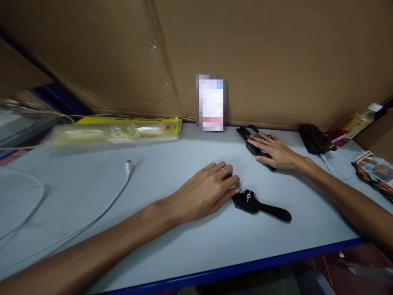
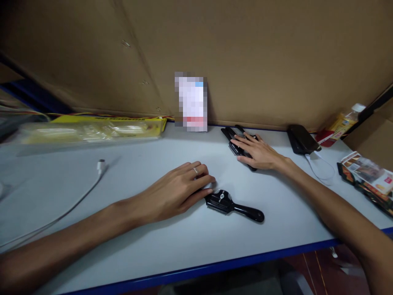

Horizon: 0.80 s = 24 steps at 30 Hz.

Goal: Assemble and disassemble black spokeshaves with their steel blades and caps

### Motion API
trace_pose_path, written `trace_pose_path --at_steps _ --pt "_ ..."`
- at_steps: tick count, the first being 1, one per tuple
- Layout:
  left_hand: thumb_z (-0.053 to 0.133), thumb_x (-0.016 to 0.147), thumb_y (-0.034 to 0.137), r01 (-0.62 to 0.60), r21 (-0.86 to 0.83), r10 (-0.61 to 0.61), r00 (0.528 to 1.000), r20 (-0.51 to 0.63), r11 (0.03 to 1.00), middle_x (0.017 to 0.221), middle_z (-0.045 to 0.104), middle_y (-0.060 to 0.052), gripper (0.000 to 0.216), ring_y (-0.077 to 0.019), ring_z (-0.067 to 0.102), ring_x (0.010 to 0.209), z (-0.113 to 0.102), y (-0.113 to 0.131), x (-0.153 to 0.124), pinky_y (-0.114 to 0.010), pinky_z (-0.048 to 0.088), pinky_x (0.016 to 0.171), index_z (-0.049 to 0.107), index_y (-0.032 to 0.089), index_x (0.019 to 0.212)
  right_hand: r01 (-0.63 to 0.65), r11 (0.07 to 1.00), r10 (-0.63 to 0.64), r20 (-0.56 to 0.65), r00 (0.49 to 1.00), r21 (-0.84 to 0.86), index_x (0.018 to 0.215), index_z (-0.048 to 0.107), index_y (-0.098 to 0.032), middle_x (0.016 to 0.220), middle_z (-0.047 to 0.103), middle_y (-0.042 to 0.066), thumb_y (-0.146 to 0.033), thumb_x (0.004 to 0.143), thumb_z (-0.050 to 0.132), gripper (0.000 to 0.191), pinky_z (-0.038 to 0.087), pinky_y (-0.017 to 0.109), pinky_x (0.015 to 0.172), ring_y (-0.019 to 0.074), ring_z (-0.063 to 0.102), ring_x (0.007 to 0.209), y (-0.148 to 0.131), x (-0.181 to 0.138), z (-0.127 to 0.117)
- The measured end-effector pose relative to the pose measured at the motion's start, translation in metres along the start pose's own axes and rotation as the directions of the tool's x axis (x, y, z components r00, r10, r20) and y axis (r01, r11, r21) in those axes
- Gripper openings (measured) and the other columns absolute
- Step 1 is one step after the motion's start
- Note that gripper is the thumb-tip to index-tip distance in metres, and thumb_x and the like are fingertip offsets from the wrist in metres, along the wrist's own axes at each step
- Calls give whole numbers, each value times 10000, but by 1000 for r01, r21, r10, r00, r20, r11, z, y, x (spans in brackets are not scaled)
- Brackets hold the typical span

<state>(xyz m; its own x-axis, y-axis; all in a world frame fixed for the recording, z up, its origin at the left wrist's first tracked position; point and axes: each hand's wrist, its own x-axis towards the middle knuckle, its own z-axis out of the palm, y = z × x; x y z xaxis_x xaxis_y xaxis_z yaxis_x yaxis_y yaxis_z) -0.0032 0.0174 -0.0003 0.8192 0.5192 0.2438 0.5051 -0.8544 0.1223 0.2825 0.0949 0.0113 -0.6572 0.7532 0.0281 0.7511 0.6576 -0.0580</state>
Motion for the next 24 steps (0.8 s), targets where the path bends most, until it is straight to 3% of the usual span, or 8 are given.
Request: trace_pose_path --at_steps 5,9,12,14,16,18,24 --pt "341 1048 452 -43 -45 44 999 20 998 963 573 -77 401 -211 528 878 -3 -4 -1 -384 462 824 634 181 1079 -24 998 24 3 1000 57 1581 266 -283 1651 217 5 -611 980 400 698 126 549 1222 292 130 1529 -4 -2 -2" --pt "420 1010 520 -90 -91 95 994 58 992 975 582 -73 396 -206 530 872 -10 -9 -1 -378 461 829 634 191 1055 -122 984 141 -149 979 131 1598 210 -265 1655 223 38 -547 964 461 737 186 545 1206 293 192 1515 -13 -11 -4" --pt "468 989 485 -113 -110 123 988 94 988 978 588 -66 332 -206 536 861 -15 -10 -2 -384 458 826 634 200 1024 -190 975 219 -323 921 119 1400 545 -231 1471 529 100 -464 944 513 512 342 501 1113 303 444 1366 -17 -21 -8" --pt "460 996 409 -117 -114 129 986 107 987 958 593 -59 269 -200 539 843 -16 -10 -3 -374 456 809 635 205 1011 -244 965 262 -357 897 97 1075 699 -207 1130 706 100 -443 950 509 328 452 426 932 279 613 1091 -21 -28 -11" --pt "441 1006 348 -119 -113 131 985 109 986 927 595 -54 244 -193 537 817 -15 -9 -3 -358 455 778 638 204 997 -305 950 310 -309 899 67 857 688 -205 837 699 56 -472 966 490 350 439 349 725 227 631 811 -27 -32 -15" --pt "428 1016 331 -115 -108 126 987 102 987 901 592 -50 253 -189 532 794 -13 -8 -4 -340 455 740 641 200 987 -326 945 320 -241 916 18 810 665 -205 749 666 32 -507 968 487 384 361 312 610 193 587 683 -35 -34 -17" --pt "384 1040 320 -108 -81 113 991 70 991 896 588 -50 291 -181 539 773 -8 -3 -5 -327 469 708 644 191 1015 -223 970 211 -118 970 -97 946 657 -200 916 703 58 -278 939 509 167 339 318 606 223 620 793 -47 -34 -14"
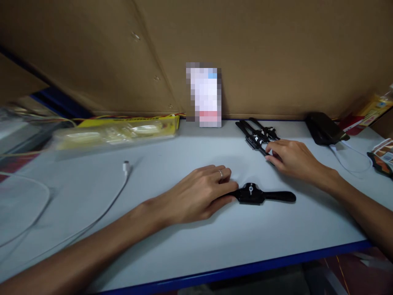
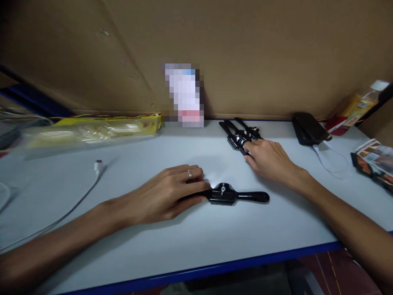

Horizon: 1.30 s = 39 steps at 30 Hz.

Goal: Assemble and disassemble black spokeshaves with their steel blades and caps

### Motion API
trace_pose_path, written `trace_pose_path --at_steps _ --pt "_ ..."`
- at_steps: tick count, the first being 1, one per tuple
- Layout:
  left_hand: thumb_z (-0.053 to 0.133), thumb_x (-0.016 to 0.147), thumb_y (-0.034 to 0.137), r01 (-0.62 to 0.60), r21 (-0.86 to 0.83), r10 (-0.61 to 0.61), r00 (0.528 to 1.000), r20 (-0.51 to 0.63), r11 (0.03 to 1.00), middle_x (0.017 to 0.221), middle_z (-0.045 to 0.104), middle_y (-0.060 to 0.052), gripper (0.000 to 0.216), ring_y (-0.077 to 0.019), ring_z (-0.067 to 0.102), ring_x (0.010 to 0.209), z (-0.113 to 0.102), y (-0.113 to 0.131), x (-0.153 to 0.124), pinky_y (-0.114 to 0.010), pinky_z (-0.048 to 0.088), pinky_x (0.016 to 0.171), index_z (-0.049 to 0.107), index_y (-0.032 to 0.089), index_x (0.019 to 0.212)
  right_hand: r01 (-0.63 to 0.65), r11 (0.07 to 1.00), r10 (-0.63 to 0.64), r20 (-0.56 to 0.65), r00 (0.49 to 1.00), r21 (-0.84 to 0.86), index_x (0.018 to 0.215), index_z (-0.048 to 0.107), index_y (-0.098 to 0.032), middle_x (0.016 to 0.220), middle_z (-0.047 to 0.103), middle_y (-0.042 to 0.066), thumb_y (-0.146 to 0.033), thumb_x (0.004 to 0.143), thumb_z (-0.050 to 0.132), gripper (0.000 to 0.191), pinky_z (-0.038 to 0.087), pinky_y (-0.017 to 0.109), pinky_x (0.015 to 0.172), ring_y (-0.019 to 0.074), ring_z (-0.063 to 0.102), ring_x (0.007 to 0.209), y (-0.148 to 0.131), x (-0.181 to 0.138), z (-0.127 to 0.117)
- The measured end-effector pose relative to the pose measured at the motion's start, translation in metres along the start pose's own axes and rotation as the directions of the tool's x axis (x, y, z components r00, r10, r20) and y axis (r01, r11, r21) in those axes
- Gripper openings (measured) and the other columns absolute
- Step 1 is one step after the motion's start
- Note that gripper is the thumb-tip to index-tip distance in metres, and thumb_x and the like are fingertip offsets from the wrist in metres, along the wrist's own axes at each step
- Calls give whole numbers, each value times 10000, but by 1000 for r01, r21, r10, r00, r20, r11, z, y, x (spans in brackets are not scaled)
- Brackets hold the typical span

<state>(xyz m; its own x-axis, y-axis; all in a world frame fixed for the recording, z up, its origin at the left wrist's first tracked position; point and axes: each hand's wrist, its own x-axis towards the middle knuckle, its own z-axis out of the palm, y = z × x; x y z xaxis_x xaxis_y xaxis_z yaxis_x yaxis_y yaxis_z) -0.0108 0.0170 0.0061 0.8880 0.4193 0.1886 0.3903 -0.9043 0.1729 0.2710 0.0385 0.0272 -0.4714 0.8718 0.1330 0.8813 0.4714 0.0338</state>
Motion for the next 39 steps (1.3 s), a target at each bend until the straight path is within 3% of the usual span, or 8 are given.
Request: trace_pose_path --at_steps 4,7,9,13,17,27,35,39 --pt "367 1049 338 27 7 -27 1000 -3 1000 881 592 -44 310 -179 556 767 2 1 0 -322 482 691 635 184 1029 -10 1000 11 6 1000 -26 1012 677 -188 982 710 86 -238 906 522 195 372 340 629 255 625 843 6 2 0" --pt "357 1055 418 26 51 -25 999 -27 998 874 605 -39 360 -177 565 746 3 3 1 -325 489 688 621 176 1023 -17 998 14 -58 998 -53 1033 680 -157 1021 696 120 -226 909 532 205 381 345 656 269 613 893 0 -1 -5" --pt "344 1053 462 29 85 -26 999 -35 996 871 614 -38 394 -177 572 730 4 5 2 -326 488 677 607 172 1006 25 1000 -26 -89 996 -9 974 674 -154 970 693 107 -242 951 507 191 371 333 659 239 609 848 -13 -6 -8" --pt "308 1050 506 79 111 -75 996 -42 991 821 614 -35 446 -175 572 685 5 11 4 -312 461 622 571 168 922 149 983 -148 -21 989 110 870 647 -164 764 669 39 -378 1020 473 314 282 312 574 169 554 636 -49 -19 -5" --pt "295 1052 516 82 129 -75 996 -56 988 754 604 -19 476 -164 556 640 8 15 5 -302 424 595 558 173 851 222 967 -224 3 975 125 879 629 -146 759 658 37 -326 1013 474 273 223 320 556 155 527 598 -70 -27 5" --pt "333 1036 552 40 110 -37 999 -31 993 735 615 -16 510 -161 540 619 11 13 2 -313 389 599 613 176 835 205 968 -206 -7 979 145 799 593 -163 653 608 12 -254 973 457 238 166 322 516 144 459 525 -73 -29 10" --pt "346 1043 522 13 98 -9 999 -46 995 738 599 -12 486 -162 513 622 11 12 1 -310 360 614 603 176 819 278 951 -275 -38 961 134 827 562 -158 655 604 13 -211 971 431 201 179 325 521 132 433 533 -70 -29 15" --pt "345 1043 520 3 79 1 999 -46 997 720 583 -9 492 -160 492 613 11 11 1 -304 342 605 594 178 792 394 918 -392 -51 919 42 874 544 -168 648 594 9 -158 959 400 168 140 327 519 134 404 512 -68 -31 13"
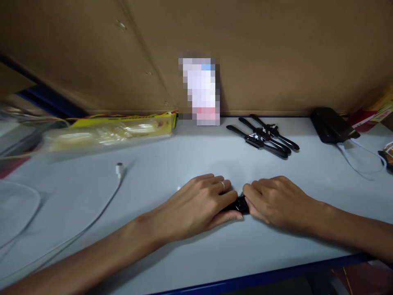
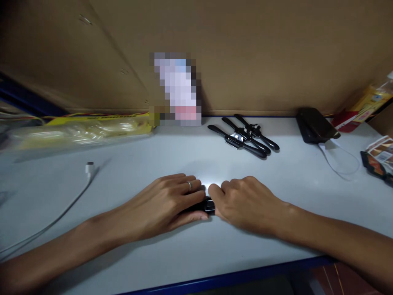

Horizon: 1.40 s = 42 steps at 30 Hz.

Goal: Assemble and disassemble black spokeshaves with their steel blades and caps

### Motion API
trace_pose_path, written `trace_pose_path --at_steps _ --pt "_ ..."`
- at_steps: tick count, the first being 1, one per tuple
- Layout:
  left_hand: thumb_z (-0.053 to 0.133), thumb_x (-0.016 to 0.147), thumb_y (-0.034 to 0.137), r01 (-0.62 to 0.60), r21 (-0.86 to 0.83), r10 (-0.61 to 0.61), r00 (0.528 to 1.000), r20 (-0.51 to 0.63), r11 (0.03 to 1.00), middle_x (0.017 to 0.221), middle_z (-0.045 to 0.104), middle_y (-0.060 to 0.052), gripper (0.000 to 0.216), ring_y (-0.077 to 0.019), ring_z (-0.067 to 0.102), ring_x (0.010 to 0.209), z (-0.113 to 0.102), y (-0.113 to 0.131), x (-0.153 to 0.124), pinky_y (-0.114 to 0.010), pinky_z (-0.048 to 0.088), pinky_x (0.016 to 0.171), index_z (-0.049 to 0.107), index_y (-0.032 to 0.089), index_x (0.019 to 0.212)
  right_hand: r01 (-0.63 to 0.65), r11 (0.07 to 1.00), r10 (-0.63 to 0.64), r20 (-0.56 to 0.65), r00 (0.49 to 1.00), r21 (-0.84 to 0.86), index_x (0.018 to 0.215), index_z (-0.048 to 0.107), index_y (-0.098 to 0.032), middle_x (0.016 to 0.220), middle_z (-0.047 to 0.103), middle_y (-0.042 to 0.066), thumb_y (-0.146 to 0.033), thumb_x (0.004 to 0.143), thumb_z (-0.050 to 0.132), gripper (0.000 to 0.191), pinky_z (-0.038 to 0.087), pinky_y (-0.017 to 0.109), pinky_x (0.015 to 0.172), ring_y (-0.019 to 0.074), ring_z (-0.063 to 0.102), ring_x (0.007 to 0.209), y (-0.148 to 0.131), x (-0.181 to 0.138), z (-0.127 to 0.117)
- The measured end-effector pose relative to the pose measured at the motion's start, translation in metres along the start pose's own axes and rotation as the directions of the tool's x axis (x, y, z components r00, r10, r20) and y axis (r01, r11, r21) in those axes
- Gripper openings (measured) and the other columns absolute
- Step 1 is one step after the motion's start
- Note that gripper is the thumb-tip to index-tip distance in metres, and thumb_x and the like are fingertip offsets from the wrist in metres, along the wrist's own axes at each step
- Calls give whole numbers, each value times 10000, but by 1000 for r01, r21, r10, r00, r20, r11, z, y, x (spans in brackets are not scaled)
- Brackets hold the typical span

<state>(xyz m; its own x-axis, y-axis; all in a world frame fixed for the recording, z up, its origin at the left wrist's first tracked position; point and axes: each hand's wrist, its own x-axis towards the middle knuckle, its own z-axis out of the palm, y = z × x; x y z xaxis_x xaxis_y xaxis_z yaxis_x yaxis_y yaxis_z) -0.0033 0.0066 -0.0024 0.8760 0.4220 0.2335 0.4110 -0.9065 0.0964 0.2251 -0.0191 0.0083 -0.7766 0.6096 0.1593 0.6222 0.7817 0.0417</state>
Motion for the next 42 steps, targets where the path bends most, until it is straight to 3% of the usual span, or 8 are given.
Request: trace_pose_path --at_steps 5,8,11,16,26,35,42 --pt "369 1043 503 -1 -12 1 1000 -2 1000 711 577 -5 470 -155 487 614 -3 0 1 -295 339 609 596 177 791 -15 1000 16 27 1000 -21 944 539 -176 723 616 11 -147 969 438 108 141 328 524 137 422 534 2 -3 -7" --pt "370 1045 495 -8 -23 8 1000 -8 1000 708 577 -2 466 -155 489 614 -5 0 2 -294 344 609 587 177 783 87 996 -87 10 996 33 981 558 -180 774 610 10 -95 954 429 157 164 327 521 141 440 576 5 -4 -9" --pt "372 1043 499 -27 -32 27 1000 -4 999 693 562 3 471 -154 482 603 -5 0 2 -295 345 598 563 181 752 173 983 -166 -97 981 68 904 580 -187 765 576 10 -161 988 427 177 188 319 522 140 434 606 9 -3 -7" --pt "352 1046 504 -28 -23 28 1000 6 999 692 562 4 488 -156 485 593 -5 -1 2 -308 361 589 575 183 755 146 986 -124 -234 964 82 781 574 -185 731 544 2 -202 993 481 231 222 306 530 131 412 613 9 -2 -1" --pt "352 1046 508 -11 -6 11 1000 23 1000 716 585 -8 491 -158 525 610 -4 -1 1 -317 396 596 608 175 793 -54 974 80 -116 990 218 953 588 -143 790 608 28 -116 953 414 176 284 306 557 139 467 628 -5 -5 0" --pt "360 1048 495 -20 7 20 1000 11 1000 705 589 -5 474 -147 525 600 -4 -1 1 -302 388 591 612 175 805 66 979 -50 -91 995 191 951 614 -159 740 580 19 -66 942 375 257 218 305 532 140 395 592 2 -5 -3" --pt "359 1047 495 -22 10 21 1000 9 1000 696 577 -3 480 -151 525 595 -4 -1 1 -311 393 586 596 178 774 68 980 -48 -112 993 186 899 626 -178 752 557 16 -109 952 418 225 211 298 522 135 369 588 2 -4 -4"
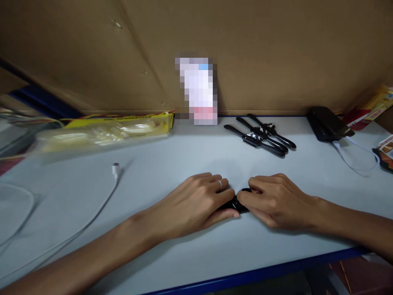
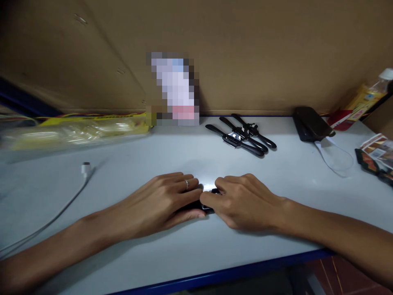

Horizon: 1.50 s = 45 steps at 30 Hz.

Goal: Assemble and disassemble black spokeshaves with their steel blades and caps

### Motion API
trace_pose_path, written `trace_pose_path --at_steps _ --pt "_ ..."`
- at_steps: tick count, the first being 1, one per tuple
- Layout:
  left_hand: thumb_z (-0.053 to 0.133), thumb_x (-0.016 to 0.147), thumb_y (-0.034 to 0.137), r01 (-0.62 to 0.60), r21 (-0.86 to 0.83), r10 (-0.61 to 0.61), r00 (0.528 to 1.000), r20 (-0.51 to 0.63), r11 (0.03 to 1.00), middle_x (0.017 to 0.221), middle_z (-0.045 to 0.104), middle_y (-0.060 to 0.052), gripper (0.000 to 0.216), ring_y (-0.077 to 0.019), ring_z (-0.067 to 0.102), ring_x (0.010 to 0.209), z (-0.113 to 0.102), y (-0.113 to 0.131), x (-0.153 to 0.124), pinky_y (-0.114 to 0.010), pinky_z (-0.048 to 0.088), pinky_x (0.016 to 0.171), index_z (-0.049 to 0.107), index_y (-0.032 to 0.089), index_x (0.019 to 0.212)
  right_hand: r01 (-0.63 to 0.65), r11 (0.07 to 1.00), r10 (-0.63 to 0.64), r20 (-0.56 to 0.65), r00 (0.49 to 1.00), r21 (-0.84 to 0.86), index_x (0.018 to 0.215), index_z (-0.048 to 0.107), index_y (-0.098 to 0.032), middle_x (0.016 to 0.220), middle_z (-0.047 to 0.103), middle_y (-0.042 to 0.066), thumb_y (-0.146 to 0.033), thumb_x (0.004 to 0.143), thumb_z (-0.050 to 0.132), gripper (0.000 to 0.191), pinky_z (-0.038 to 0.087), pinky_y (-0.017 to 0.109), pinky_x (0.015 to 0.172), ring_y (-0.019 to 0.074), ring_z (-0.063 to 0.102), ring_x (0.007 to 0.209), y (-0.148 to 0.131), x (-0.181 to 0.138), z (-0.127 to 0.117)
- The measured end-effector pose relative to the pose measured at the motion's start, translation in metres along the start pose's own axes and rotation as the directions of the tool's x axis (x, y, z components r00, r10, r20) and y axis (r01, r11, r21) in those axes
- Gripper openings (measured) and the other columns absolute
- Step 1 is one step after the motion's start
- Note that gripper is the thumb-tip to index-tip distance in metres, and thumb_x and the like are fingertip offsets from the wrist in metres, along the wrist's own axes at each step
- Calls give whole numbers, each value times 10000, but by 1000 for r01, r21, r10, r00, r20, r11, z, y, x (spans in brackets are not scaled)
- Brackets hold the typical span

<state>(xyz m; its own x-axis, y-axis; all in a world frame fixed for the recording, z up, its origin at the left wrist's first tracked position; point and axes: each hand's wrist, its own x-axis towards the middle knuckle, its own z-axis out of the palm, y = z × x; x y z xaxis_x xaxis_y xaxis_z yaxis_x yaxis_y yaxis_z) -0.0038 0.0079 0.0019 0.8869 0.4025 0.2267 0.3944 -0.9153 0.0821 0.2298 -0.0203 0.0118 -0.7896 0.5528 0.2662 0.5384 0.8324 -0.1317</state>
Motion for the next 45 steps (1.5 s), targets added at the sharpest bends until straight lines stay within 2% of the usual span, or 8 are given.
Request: trace_pose_path --at_steps 6,13,22,26,29,34,41,45 --pt "350 1049 496 5 2 -5 1000 7 1000 702 580 -5 487 -148 521 591 -1 1 0 -307 390 582 607 176 787 -65 998 65 -6 998 8 903 615 -161 788 568 24 -236 1000 436 217 274 295 535 138 432 624 -2 -1 2" --pt "351 1048 503 7 3 -7 1000 10 1000 717 592 -8 485 -146 527 600 0 0 0 -304 400 588 613 176 805 -88 995 88 -7 996 42 1004 606 -129 870 584 56 -112 912 426 203 340 292 560 147 463 666 -5 -1 1" --pt "345 1047 508 11 -18 -11 1000 5 1000 713 581 -8 496 -152 523 595 0 1 0 -310 394 585 601 175 783 27 999 -26 -44 999 26 854 591 -145 941 600 79 -169 972 441 192 423 286 595 152 537 743 -3 1 -1" --pt "330 1052 505 11 -2 -11 1000 17 1000 735 598 -13 493 -156 542 615 0 1 0 -318 411 600 618 178 821 -4 999 6 -31 1000 48 1020 593 -132 987 621 77 -90 947 432 182 435 282 594 152 562 776 -4 -1 2" --pt "331 1055 496 6 -9 -6 1000 9 1000 722 593 -11 492 -152 536 614 0 0 1 -316 406 596 610 178 803 48 997 -48 4 999 68 1106 579 -131 1021 638 72 -59 929 422 247 431 278 584 139 566 749 -3 -3 3" --pt "310 1060 487 16 -47 -15 1000 23 999 703 579 -6 500 -149 519 595 -1 0 2 -312 390 576 576 182 767 165 985 -164 -28 986 52 1020 622 -131 859 645 32 -66 918 416 239 362 278 511 130 514 629 -3 -3 2" --pt "345 1051 493 18 -6 -18 1000 23 1000 692 569 1 487 -148 514 600 -1 0 0 -314 390 595 582 177 767 118 992 -126 -202 971 -51 864 648 -136 686 627 0 -69 921 428 237 313 302 488 122 475 535 -3 -1 3" --pt "327 1056 491 16 -11 -15 1000 20 1000 693 569 1 495 -147 509 598 -1 0 1 -306 377 593 576 176 767 125 986 -147 -216 965 -113 874 653 -134 660 601 -5 -56 915 427 243 314 308 491 129 463 525 -2 -1 1"
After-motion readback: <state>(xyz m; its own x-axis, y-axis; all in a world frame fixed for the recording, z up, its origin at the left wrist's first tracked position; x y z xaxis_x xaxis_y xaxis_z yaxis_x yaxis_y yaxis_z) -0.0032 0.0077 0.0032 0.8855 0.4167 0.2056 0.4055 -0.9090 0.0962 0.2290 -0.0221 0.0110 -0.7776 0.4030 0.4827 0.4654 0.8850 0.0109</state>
